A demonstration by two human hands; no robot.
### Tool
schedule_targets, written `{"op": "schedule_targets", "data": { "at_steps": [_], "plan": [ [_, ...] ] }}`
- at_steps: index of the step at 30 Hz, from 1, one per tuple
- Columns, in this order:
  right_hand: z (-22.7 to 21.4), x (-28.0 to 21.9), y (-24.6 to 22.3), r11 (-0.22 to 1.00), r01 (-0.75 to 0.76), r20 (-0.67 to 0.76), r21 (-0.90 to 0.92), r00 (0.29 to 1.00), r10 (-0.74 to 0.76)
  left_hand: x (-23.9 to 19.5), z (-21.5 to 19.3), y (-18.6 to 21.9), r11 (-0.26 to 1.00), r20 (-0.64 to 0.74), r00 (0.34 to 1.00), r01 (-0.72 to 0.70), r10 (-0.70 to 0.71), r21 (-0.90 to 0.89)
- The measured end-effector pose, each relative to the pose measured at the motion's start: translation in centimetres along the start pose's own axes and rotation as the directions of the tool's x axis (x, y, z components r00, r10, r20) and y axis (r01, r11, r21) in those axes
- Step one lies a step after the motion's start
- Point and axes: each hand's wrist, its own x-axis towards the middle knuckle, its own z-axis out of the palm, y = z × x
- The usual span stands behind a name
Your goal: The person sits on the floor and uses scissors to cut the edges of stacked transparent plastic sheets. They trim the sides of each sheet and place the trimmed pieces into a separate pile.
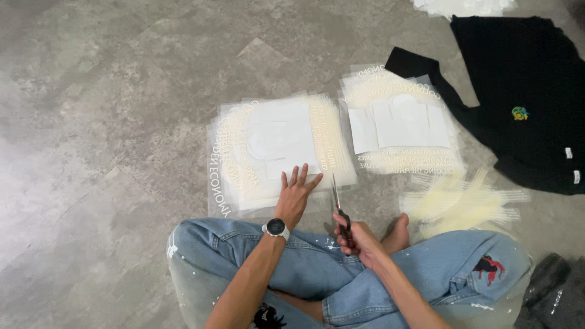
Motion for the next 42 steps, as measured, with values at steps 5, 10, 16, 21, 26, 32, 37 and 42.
{"op": "schedule_targets", "data": {
  "at_steps": [5, 10, 16, 21, 26, 32, 37, 42],
  "plan": [
    [0.5, 0.5, -1.0, 0.999, 0.03, -0.005, -0.016, 1.0, -0.03, -1.1, 0.1, 0.3, 0.991, 0.086, 0.991, 0.09, -0.099, 0.101],
    [1.1, 1.0, -1.8, 0.998, 0.054, 0.015, -0.041, 0.998, -0.053, -1.1, 1.4, 0.0, 0.977, 0.056, 0.988, 0.13, -0.142, 0.17],
    [0.7, 2.2, -0.5, 0.998, 0.056, 0.009, 0.0, 0.998, -0.056, -0.7, 0.1, 1.5, 0.991, 0.059, 0.997, 0.037, -0.045, 0.132],
    [0.5, 3.1, 0.1, 0.996, 0.075, 0.015, 0.047, 0.997, -0.075, -0.8, 0.5, 1.2, 0.991, 0.112, 0.992, 0.038, -0.052, 0.13],
    [0.9, 2.2, -0.4, 0.994, 0.079, 0.018, 0.082, 0.997, -0.081, -0.8, 0.5, 0.9, 0.99, 0.127, 0.99, 0.044, -0.061, 0.138],
    [1.6, 1.8, -2.3, 0.992, 0.072, 0.044, 0.101, 0.996, -0.077, -1.0, 1.1, 0.6, 0.989, 0.099, 0.994, 0.036, -0.051, 0.146],
    [1.2, 2.3, -2.0, 0.993, 0.083, 0.03, 0.086, 0.996, -0.086, -0.9, 0.6, 0.5, 0.993, 0.091, 0.995, 0.04, -0.05, 0.109],
    [0.9, 3.6, -1.9, 0.991, 0.095, 0.029, 0.094, 0.995, -0.098, -0.8, 1.2, 0.3, 0.991, 0.112, 0.993, 0.012, -0.027, 0.132]
  ]
}}
